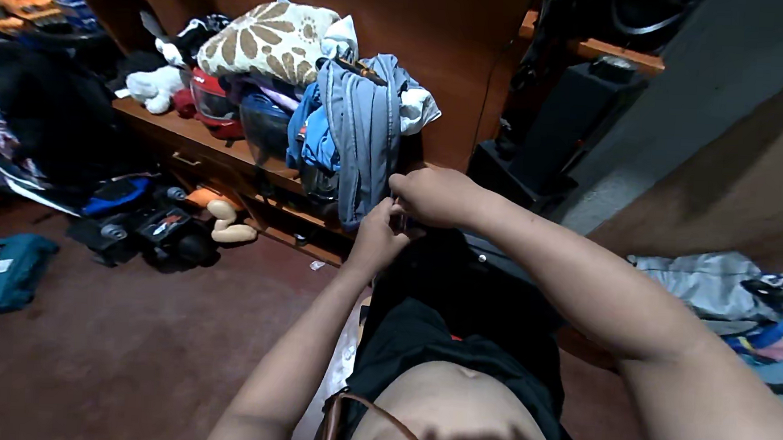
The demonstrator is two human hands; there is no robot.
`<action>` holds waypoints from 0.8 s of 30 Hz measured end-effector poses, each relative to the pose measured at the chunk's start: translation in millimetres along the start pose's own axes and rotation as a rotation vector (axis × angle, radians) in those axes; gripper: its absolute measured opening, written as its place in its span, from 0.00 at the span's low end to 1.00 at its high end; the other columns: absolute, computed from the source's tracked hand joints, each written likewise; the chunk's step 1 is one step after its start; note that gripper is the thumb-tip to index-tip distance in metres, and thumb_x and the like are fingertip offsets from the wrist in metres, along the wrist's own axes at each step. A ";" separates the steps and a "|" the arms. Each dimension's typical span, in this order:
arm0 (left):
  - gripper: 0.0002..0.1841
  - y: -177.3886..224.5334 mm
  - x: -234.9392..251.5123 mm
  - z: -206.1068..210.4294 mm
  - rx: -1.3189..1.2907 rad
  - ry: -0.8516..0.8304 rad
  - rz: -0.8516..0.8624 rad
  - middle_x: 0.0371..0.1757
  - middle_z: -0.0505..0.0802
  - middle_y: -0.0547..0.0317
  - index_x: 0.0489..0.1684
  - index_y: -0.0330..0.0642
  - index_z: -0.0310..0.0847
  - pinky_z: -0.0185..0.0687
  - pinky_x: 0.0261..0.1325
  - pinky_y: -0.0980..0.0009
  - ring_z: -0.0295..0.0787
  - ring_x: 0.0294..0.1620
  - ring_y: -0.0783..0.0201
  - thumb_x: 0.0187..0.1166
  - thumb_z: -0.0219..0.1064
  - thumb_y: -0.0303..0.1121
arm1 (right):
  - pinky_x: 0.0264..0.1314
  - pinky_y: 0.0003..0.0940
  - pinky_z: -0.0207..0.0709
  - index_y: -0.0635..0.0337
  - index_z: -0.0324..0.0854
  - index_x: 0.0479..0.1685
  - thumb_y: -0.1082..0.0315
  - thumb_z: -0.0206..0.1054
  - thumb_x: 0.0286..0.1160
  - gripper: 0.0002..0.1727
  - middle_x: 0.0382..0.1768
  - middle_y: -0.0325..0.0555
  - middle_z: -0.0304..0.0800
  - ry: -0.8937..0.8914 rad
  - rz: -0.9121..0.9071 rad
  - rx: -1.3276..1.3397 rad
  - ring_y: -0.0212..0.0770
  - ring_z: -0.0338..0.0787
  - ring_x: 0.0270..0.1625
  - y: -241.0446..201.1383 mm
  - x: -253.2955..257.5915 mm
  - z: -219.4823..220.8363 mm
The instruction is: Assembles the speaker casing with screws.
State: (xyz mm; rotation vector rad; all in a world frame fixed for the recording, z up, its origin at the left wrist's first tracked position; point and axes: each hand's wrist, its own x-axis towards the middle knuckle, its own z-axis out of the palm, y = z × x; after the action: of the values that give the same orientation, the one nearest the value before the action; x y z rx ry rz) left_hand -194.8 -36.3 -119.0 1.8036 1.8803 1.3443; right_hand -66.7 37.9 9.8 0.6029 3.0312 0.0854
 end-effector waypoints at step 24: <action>0.12 -13.9 2.8 -3.5 -0.207 -0.089 0.000 0.43 0.95 0.55 0.48 0.36 0.87 0.90 0.55 0.59 0.93 0.44 0.65 0.70 0.78 0.27 | 0.58 0.49 0.84 0.57 0.81 0.58 0.58 0.77 0.71 0.21 0.53 0.49 0.84 0.104 -0.226 0.118 0.49 0.87 0.56 16.0 -4.3 4.0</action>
State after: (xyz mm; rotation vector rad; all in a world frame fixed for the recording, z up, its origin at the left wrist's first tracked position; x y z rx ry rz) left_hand -207.4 -33.1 -125.6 1.7302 1.6301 1.3782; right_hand -56.4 51.2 6.9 0.2662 3.1987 -0.0737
